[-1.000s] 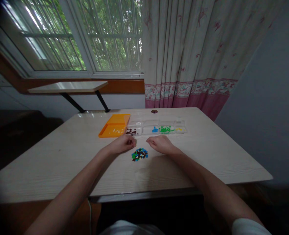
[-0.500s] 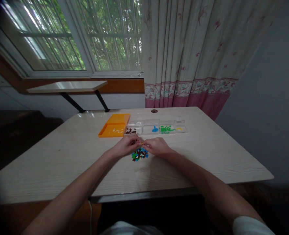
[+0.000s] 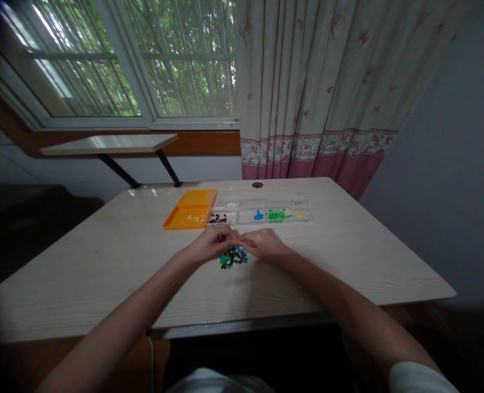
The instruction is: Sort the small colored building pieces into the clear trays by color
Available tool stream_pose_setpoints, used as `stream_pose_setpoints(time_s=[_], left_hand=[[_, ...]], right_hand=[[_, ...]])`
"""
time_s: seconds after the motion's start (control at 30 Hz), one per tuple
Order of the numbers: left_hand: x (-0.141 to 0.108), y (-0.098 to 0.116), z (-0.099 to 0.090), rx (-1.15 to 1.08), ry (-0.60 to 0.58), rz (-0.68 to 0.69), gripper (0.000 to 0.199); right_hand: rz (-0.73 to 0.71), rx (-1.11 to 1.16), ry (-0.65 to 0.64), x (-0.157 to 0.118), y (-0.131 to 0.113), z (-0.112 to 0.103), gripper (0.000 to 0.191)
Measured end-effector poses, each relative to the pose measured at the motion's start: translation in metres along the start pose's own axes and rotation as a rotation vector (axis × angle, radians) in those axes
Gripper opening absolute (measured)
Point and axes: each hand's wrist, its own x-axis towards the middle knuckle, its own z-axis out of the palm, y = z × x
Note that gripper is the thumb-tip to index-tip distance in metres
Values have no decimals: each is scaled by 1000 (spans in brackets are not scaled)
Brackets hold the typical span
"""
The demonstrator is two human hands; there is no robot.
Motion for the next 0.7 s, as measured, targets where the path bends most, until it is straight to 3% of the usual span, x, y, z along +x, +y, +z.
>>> stream_pose_setpoints(time_s=[0.1, 0.2, 0.33, 0.53, 0.7], left_hand=[[-1, 2, -2, -44, -6, -27, 22], [-1, 6, -3, -45, -137, 26, 23], [-2, 6, -3, -40, -288, 110, 20], [-2, 1, 0, -89, -277, 134, 20], [-2, 2, 2, -143, -202, 70, 22]], right_hand=[[56, 4, 130, 1, 5, -7, 22], [133, -25, 278, 0, 12, -16, 24], [147, -65, 380, -2, 18, -22, 24], [119, -78, 423, -2, 20, -20, 24], [116, -86, 415, -3, 21, -20, 23]])
